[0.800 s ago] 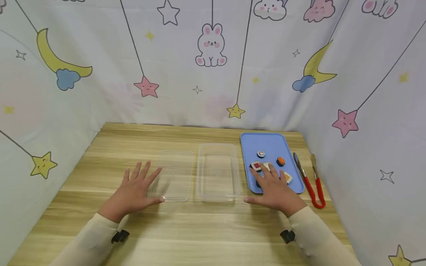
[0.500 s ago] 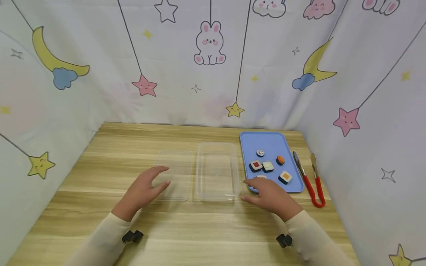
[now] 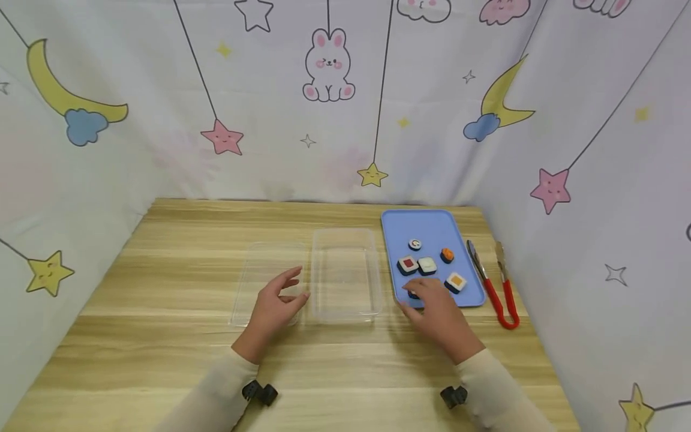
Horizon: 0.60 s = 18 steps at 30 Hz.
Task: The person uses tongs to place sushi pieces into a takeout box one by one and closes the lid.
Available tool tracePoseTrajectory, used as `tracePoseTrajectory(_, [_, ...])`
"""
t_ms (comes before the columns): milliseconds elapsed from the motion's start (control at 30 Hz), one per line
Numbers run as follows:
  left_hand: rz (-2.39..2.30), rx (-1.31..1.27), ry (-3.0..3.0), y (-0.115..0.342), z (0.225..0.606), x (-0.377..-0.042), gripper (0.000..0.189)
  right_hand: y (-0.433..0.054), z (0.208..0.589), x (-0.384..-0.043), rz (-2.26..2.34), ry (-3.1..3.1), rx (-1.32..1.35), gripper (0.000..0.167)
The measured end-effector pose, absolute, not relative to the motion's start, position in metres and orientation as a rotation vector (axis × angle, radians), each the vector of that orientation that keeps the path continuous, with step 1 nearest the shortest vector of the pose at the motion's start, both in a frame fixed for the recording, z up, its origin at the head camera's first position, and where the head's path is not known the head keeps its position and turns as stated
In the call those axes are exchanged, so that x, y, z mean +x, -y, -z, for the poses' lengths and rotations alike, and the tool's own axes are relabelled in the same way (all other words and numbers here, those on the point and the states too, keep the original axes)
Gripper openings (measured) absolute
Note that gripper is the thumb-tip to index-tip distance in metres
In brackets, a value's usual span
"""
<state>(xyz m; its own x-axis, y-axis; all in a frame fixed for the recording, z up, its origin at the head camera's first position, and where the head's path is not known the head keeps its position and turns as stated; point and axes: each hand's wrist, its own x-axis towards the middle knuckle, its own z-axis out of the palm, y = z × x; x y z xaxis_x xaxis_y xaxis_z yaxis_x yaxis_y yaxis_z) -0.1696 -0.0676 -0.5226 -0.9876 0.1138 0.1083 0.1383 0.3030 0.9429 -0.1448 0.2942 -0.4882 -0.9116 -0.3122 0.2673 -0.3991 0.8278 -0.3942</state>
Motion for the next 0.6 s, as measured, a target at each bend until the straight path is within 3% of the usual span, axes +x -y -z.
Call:
tracePoseTrajectory(233, [1.868,-0.251,2.463,0.056,0.532,-0.168,0.069,-0.343,0.487,-0.149,-0.697,2.758,0.007,0.046])
tracePoseTrajectory(600, [1.93,-0.325,2.424,0.053,0.537,-0.17,0.069,-0.427,0.502,-0.159,-0.632,2.845,-0.437,0.068])
